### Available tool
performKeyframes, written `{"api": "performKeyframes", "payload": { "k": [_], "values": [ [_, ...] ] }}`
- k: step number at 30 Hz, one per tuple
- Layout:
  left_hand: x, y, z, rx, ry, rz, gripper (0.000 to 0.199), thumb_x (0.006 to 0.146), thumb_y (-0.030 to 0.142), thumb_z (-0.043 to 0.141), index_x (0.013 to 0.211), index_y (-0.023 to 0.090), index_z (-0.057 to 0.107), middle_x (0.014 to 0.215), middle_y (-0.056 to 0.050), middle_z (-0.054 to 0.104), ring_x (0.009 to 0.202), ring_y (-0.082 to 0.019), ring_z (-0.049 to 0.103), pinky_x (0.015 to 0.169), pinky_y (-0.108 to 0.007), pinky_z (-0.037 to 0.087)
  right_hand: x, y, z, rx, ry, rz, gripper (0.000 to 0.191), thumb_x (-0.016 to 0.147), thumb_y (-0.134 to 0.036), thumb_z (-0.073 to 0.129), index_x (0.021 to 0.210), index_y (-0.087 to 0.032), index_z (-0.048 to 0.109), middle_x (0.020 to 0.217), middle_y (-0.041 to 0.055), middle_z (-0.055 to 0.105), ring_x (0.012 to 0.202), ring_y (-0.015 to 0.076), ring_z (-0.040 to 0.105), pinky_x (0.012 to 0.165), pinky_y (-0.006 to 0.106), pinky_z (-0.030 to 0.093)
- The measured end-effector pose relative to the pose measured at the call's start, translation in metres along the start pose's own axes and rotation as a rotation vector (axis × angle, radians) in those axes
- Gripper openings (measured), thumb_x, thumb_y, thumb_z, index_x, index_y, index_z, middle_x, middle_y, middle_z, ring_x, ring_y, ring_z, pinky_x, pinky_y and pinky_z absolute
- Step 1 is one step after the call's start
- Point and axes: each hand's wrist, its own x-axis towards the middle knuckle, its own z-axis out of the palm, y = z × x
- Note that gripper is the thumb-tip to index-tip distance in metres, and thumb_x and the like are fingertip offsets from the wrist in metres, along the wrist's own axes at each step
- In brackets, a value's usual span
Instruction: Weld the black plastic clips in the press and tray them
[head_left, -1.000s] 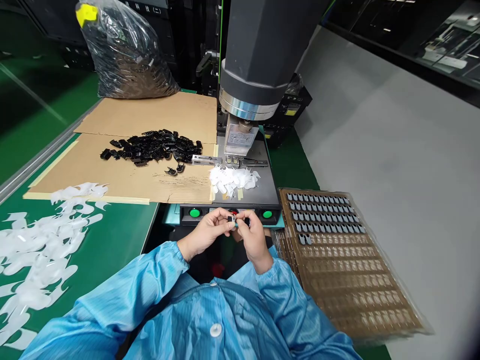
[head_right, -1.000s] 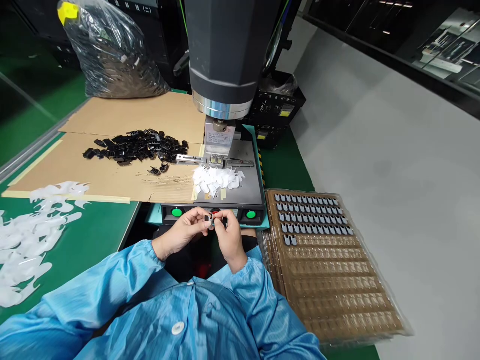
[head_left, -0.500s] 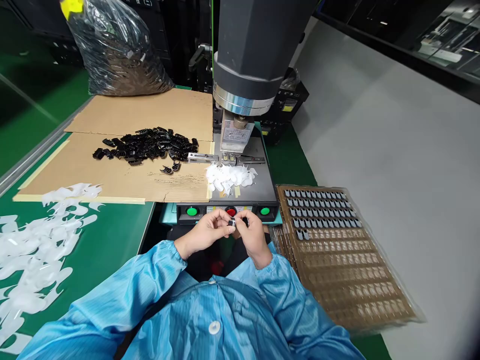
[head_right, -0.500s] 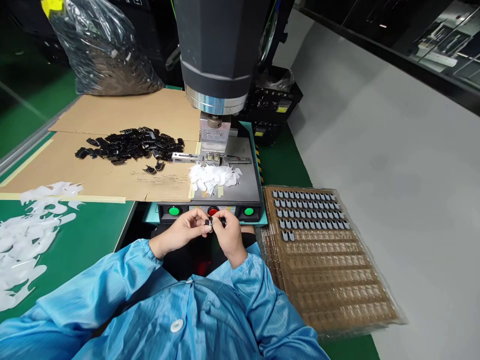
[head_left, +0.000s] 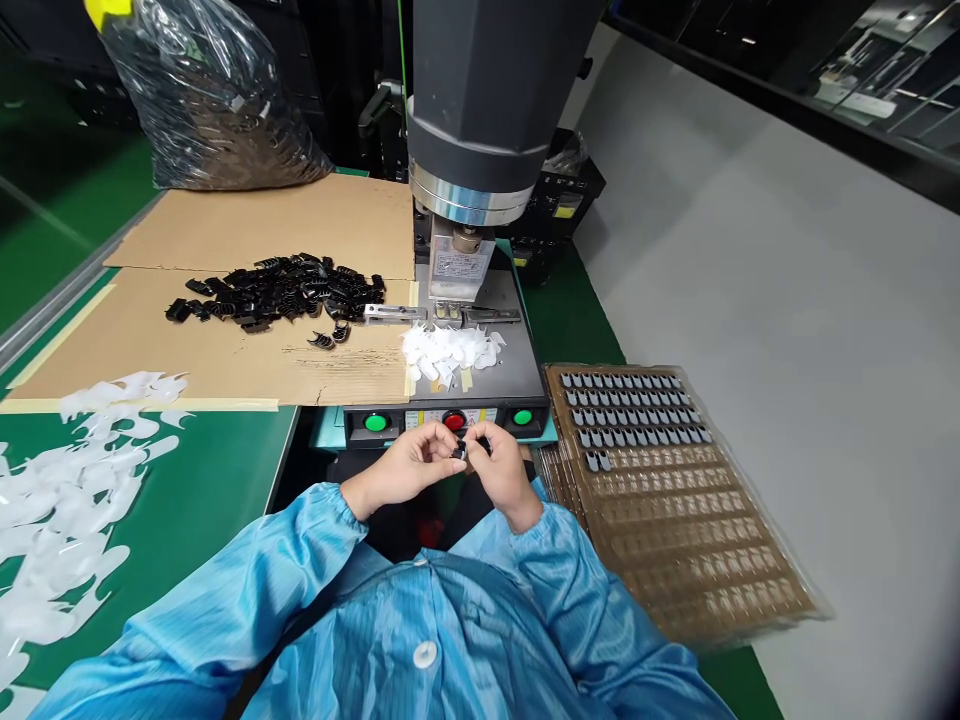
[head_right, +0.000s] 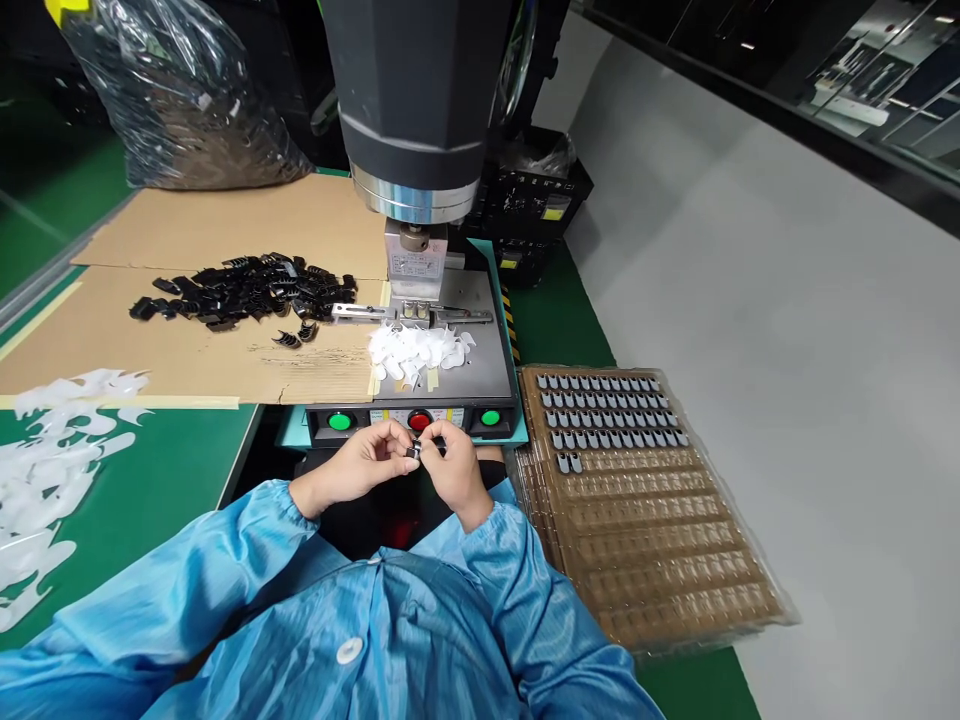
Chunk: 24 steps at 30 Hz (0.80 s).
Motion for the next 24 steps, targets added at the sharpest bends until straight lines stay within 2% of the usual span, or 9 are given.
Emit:
{"api": "performKeyframes", "payload": {
  "k": [4,7,11,14,16,19,22,24],
  "values": [
    [0.000,-0.001,0.000,0.013,0.002,-0.004,0.037,0.081,0.039,0.093,0.095,0.018,0.065,0.081,0.001,0.065,0.071,-0.010,0.058,0.070,-0.024,0.050,0.000,0.004,0.001,0.027,0.007,0.008,0.009,0.090,-0.029,0.060,0.084,-0.023,0.063,0.083,0.0014,0.065,0.082,0.0203,0.062,0.077,0.033,0.054],
    [-0.002,0.001,0.000,0.026,0.025,0.011,0.034,0.083,0.039,0.090,0.099,0.019,0.067,0.083,0.000,0.067,0.074,-0.012,0.063,0.073,-0.025,0.052,-0.008,0.000,0.003,0.052,0.020,-0.051,0.009,0.092,-0.031,0.061,0.094,-0.023,0.064,0.092,0.0022,0.067,0.089,0.0207,0.064,0.085,0.035,0.056],
    [-0.005,0.003,0.002,0.094,0.104,0.024,0.029,0.088,0.044,0.086,0.094,0.020,0.070,0.091,-0.002,0.070,0.080,-0.014,0.065,0.076,-0.026,0.055,-0.025,-0.005,0.009,-0.015,0.000,-0.104,0.033,0.087,-0.033,0.072,0.118,-0.025,0.062,0.105,0.0027,0.069,0.094,0.0204,0.067,0.087,0.035,0.057],
    [-0.007,0.002,0.005,0.106,0.099,-0.024,0.034,0.087,0.051,0.085,0.087,0.019,0.072,0.097,-0.004,0.070,0.085,-0.017,0.068,0.079,-0.028,0.059,-0.036,-0.001,0.010,-0.109,0.025,-0.102,0.034,0.086,-0.030,0.074,0.117,-0.025,0.062,0.106,0.0019,0.071,0.093,0.0197,0.068,0.087,0.034,0.058],
    [-0.009,0.001,0.005,0.094,0.097,-0.085,0.039,0.084,0.056,0.085,0.086,0.019,0.074,0.107,-0.007,0.071,0.092,-0.020,0.072,0.085,-0.034,0.062,-0.042,0.006,0.001,-0.155,0.056,-0.100,0.030,0.086,-0.028,0.072,0.114,-0.025,0.063,0.105,0.0013,0.071,0.092,0.0190,0.069,0.085,0.033,0.058],
    [-0.010,-0.002,0.003,0.129,0.125,-0.144,0.043,0.082,0.060,0.086,0.090,0.020,0.076,0.118,-0.008,0.071,0.100,-0.024,0.074,0.094,-0.038,0.062,-0.048,0.028,-0.036,-0.256,0.185,-0.053,0.030,0.089,-0.030,0.070,0.117,-0.025,0.065,0.106,0.0016,0.073,0.092,0.0189,0.069,0.084,0.032,0.057],
    [-0.008,-0.005,-0.001,0.192,0.132,-0.150,0.043,0.084,0.061,0.084,0.092,0.021,0.076,0.111,-0.007,0.072,0.098,-0.023,0.073,0.091,-0.034,0.061,-0.051,0.058,-0.101,-0.464,0.444,0.056,0.027,0.091,-0.028,0.063,0.117,-0.024,0.067,0.109,0.0045,0.073,0.099,0.0219,0.069,0.089,0.035,0.056],
    [-0.007,-0.006,-0.003,0.226,0.118,-0.138,0.043,0.084,0.062,0.082,0.091,0.020,0.075,0.106,-0.007,0.072,0.095,-0.022,0.072,0.088,-0.033,0.060,-0.053,0.079,-0.149,-0.652,0.603,0.194,0.025,0.089,-0.025,0.061,0.113,-0.022,0.067,0.113,0.0078,0.072,0.102,0.0245,0.067,0.090,0.037,0.054]
  ]
}}
